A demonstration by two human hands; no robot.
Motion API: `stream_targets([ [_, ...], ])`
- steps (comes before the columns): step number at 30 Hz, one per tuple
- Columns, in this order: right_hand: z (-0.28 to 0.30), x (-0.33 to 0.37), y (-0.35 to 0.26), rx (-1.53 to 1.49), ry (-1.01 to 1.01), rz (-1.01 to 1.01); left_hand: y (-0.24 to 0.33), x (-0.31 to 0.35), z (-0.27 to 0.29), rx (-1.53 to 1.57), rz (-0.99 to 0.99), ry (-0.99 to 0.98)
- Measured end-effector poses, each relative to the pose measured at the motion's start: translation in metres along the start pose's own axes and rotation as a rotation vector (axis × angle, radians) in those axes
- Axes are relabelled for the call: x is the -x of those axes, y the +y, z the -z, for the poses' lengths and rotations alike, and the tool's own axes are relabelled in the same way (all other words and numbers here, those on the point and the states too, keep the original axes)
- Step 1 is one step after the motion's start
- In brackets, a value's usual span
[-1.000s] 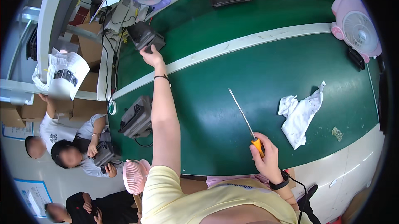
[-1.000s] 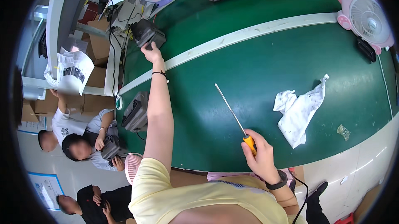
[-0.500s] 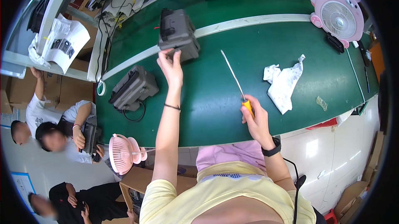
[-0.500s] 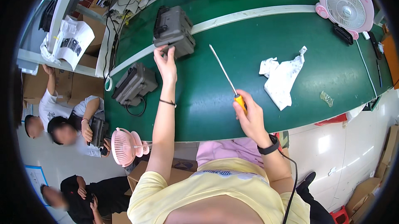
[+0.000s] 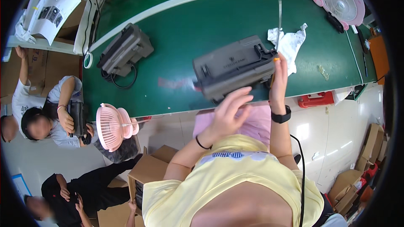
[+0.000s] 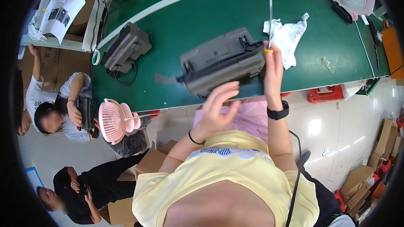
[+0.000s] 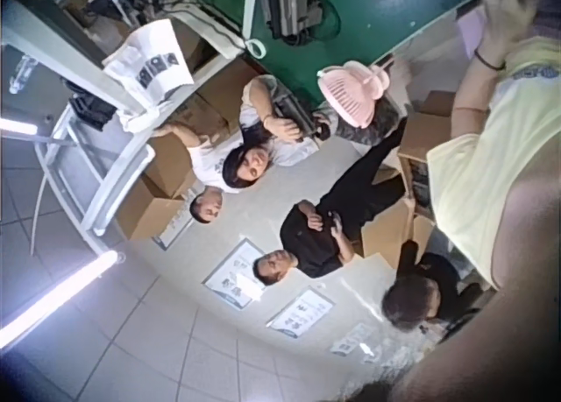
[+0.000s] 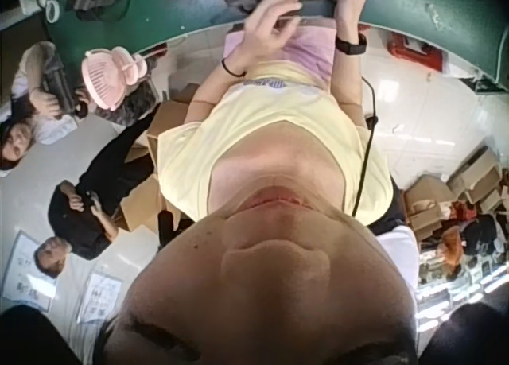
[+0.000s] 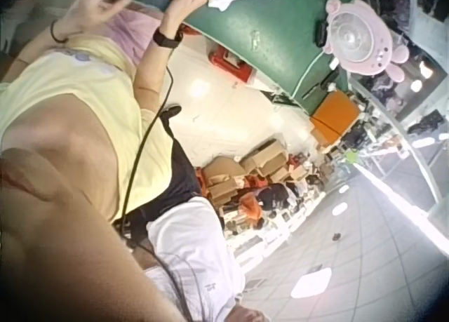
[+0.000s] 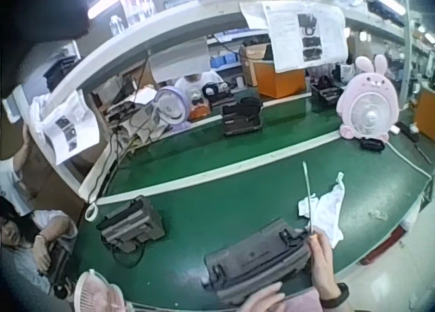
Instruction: Assembling or inspecting an electronic enclosure using a screwdriver.
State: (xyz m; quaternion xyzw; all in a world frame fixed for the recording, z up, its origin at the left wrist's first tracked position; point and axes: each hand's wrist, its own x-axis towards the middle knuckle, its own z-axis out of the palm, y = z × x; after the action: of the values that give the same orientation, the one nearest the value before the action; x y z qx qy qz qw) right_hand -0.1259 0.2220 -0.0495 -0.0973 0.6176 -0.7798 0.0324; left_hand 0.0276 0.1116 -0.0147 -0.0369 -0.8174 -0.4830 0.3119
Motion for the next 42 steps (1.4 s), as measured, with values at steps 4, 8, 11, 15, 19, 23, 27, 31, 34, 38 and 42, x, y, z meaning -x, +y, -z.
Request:
stream_targets([
  [4,0.011,-0.004,-0.019,-0.037,-0.208,-0.002,0.006,-0.005,0.05,-0.466,-0.551,-0.073],
  [8,0.008,-0.001,-0.014,-0.074,-0.253,-0.024,0.005,-0.018,0.076,-0.76,-0.575,0.122],
  [11,0.008,0.004,-0.012,-0.127,-0.23,-0.095,0.0,-0.022,0.093,-0.721,-0.372,-0.031],
  [15,0.007,0.011,-0.005,-0.132,-0.263,-0.13,-0.009,-0.031,0.105,-0.604,-0.382,-0.035],
  [19,0.007,0.016,-0.002,-0.09,-0.3,-0.122,-0.012,-0.054,0.119,-0.541,-0.362,0.053],
  [23,-0.002,0.014,-0.002,-0.063,-0.366,-0.034,-0.017,-0.082,0.115,-0.397,-0.091,0.327],
  [27,-0.005,0.015,0.002,-0.081,-0.351,-0.012,-0.057,-0.106,0.11,-0.055,0.18,0.414],
  [31,-0.012,0.011,0.006,-0.157,-0.317,-0.018,-0.09,-0.105,0.106,-0.313,0.257,0.252],
  [34,-0.012,0.01,0.002,-0.19,-0.348,-0.032,-0.09,-0.097,0.11,-0.375,0.284,0.093],
  [38,-0.012,0.01,-0.005,-0.209,-0.362,-0.103,-0.062,-0.083,0.105,-0.296,0.266,0.246],
  [42,-0.013,0.008,-0.004,-0.228,-0.36,-0.087,-0.01,-0.07,0.1,-0.333,0.029,-0.162],
])
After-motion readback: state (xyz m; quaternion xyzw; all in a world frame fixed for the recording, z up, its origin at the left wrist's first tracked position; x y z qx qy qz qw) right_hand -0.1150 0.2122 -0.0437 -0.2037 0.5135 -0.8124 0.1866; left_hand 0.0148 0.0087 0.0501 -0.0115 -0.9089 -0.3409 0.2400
